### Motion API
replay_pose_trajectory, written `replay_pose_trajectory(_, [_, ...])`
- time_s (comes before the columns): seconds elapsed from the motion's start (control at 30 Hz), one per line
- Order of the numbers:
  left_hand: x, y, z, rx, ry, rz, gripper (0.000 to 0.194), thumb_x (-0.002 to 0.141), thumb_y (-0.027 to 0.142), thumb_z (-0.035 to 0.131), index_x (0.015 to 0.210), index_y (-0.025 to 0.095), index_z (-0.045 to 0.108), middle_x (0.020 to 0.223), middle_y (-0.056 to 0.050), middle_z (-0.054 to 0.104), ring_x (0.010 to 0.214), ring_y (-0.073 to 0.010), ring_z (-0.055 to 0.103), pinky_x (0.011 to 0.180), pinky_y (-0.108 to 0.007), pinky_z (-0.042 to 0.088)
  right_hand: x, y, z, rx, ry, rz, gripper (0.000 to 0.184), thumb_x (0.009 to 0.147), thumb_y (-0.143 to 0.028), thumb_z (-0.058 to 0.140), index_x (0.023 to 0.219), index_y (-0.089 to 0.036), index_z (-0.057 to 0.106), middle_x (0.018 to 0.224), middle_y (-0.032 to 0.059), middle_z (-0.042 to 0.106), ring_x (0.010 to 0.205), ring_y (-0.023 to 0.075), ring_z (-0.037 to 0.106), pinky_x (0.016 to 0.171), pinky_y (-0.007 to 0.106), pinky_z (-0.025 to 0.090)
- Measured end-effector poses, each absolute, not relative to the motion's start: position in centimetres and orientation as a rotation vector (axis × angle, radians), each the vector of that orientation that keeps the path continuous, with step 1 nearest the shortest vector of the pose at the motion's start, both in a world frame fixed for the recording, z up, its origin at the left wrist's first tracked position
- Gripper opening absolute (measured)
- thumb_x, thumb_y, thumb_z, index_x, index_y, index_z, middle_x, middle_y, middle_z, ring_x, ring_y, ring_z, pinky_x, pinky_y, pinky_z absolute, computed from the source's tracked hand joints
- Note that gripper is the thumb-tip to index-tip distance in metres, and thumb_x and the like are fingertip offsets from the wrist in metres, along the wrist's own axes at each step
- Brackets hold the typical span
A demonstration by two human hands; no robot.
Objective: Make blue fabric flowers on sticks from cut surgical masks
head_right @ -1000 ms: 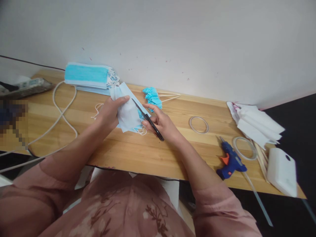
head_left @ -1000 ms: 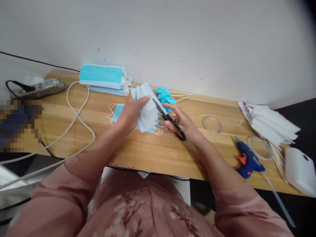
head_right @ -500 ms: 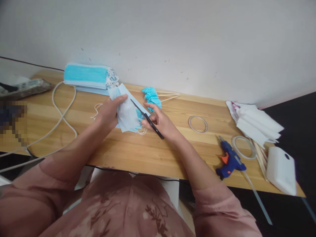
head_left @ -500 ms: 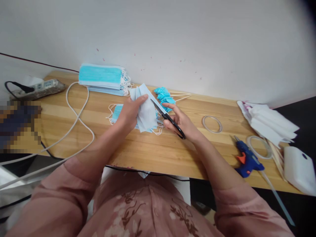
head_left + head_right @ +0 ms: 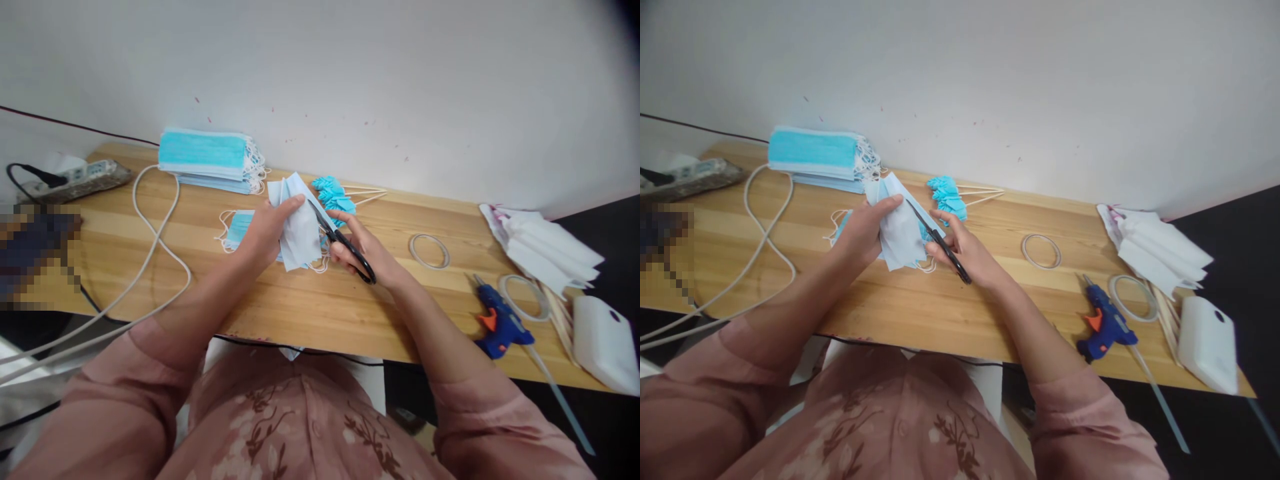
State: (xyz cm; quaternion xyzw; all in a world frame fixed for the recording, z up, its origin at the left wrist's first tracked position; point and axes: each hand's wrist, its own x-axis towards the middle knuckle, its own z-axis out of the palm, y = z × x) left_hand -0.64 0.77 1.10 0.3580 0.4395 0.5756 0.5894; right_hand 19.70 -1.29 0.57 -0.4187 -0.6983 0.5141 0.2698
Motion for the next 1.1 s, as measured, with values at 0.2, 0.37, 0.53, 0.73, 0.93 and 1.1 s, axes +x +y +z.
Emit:
replay_pose_trajectory(0.2, [-0.8, 1.0, 0.9, 0.837, 1.006, 1.365, 0.037, 0.065, 0.042, 0.082, 0.086, 0.020, 0.062, 0.077, -0.003, 0.068, 0.075, -0.0223, 0.070, 0.065, -0.031, 0.060, 19.8, -1.2, 1.6, -1.235, -1.738, 1.489, 0.093, 0.076, -0.060, 0.079, 0.149, -0.023, 0.034, 0.070, -0.0029, 0.065, 0.050, 0.0127, 0.057, 0.045, 0.025, 0.045])
replay_pose_trajectory(0.37, [-0.8, 0.9, 0.9, 0.835, 1.035, 1.367, 0.037, 0.065, 0.042, 0.082, 0.086, 0.020, 0.062, 0.079, -0.003, 0.067, 0.079, -0.0233, 0.070, 0.067, -0.032, 0.059, 20.2, -1.1, 2.2, -1.198, -1.677, 1.543, 0.089, 0.075, -0.057, 0.081, 0.144, -0.021, 0.037, 0.068, -0.0025, 0.068, 0.047, 0.0117, 0.057, 0.043, 0.023, 0.045])
replay_pose_trajectory(0.53, [-0.7, 0.9, 0.9, 0.829, 1.047, 1.364, 0.037, 0.066, 0.043, 0.082, 0.086, 0.020, 0.062, 0.080, -0.005, 0.066, 0.082, -0.0256, 0.070, 0.068, -0.034, 0.059, 20.2, -1.1, 1.9, -1.093, -1.613, 1.568, 0.085, 0.076, -0.054, 0.082, 0.140, -0.022, 0.037, 0.074, -0.0012, 0.071, 0.053, 0.0121, 0.062, 0.042, 0.020, 0.047])
replay_pose_trajectory(0.73, [-0.5, 0.6, 1.0, 0.816, 1.022, 1.323, 0.037, 0.065, 0.043, 0.082, 0.084, 0.019, 0.062, 0.079, -0.007, 0.066, 0.084, -0.0280, 0.071, 0.069, -0.037, 0.060, 19.7, -0.8, 0.3, -1.007, -1.582, 1.555, 0.079, 0.078, -0.054, 0.081, 0.137, -0.022, 0.038, 0.077, -0.0008, 0.073, 0.054, 0.0112, 0.065, 0.042, 0.018, 0.046])
replay_pose_trajectory(0.93, [-0.5, 0.4, 1.0, 0.844, 0.982, 1.258, 0.036, 0.068, 0.046, 0.080, 0.084, 0.018, 0.063, 0.079, -0.008, 0.069, 0.078, -0.0252, 0.071, 0.067, -0.035, 0.060, 19.3, -0.8, -0.3, -0.995, -1.550, 1.545, 0.079, 0.079, -0.057, 0.079, 0.137, -0.023, 0.038, 0.074, -0.0022, 0.072, 0.051, 0.0098, 0.063, 0.042, 0.018, 0.046])
replay_pose_trajectory(1.1, [-0.6, 0.6, 1.0, 0.847, 0.954, 1.272, 0.037, 0.066, 0.043, 0.082, 0.085, 0.018, 0.064, 0.077, -0.005, 0.070, 0.071, -0.0219, 0.070, 0.064, -0.031, 0.060, 19.2, -0.9, 0.1, -1.009, -1.552, 1.537, 0.078, 0.080, -0.059, 0.077, 0.136, -0.022, 0.038, 0.072, -0.0036, 0.070, 0.047, 0.0079, 0.058, 0.040, 0.018, 0.046])
